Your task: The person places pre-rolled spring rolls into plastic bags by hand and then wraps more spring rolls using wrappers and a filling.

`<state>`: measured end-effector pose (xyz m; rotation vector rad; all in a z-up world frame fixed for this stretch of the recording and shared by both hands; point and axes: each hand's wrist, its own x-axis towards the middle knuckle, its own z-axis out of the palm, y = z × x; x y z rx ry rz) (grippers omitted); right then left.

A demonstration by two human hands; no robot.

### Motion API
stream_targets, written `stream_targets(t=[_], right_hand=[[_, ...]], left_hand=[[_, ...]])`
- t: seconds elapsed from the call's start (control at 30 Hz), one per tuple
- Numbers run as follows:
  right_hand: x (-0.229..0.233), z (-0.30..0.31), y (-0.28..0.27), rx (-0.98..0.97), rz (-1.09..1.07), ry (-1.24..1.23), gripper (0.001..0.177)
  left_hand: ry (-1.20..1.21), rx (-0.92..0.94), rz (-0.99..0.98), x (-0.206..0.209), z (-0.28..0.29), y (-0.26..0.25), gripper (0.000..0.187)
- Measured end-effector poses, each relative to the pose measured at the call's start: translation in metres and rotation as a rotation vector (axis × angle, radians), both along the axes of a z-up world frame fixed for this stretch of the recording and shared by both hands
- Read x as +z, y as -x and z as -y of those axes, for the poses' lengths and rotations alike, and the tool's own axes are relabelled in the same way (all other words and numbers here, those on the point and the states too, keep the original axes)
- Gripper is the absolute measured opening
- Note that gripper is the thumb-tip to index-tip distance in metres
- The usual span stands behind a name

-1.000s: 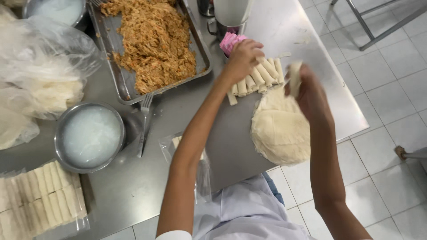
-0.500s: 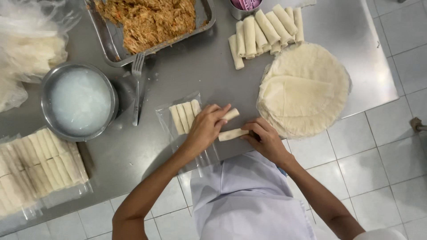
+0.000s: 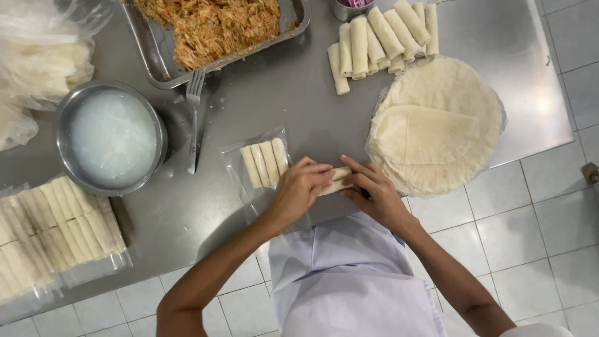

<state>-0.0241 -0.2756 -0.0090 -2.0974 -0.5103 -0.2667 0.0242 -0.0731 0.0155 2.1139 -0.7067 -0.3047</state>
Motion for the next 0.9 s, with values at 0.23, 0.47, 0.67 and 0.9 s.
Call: stream_targets(t=[0.23, 0.47, 0.67, 0.9], right_hand=[[0.015, -0.003, -0.001, 0.029, -0.022, 0.002, 0.017], [0.053, -0.017, -0.039, 0.07, -0.221, -0.009, 0.052], [0.003, -0.074, -0.114, 0.201, 0.144, 0.38, 0.024], [-0.002, -0.061, -0.109, 0.101, 0.183, 0.413, 0.005]], left_hand=[[0.046, 0.063, 0.195, 0.0, 0.002, 0.029, 0.038], [0.315, 0.383, 0.209, 0.039, -0.022, 0.035, 0.039], [0.339, 0.718, 0.347, 0.035, -0.054, 0.056, 0.037], [-0.399, 1.12, 0.318, 0.097, -0.233, 0.0, 0.033]])
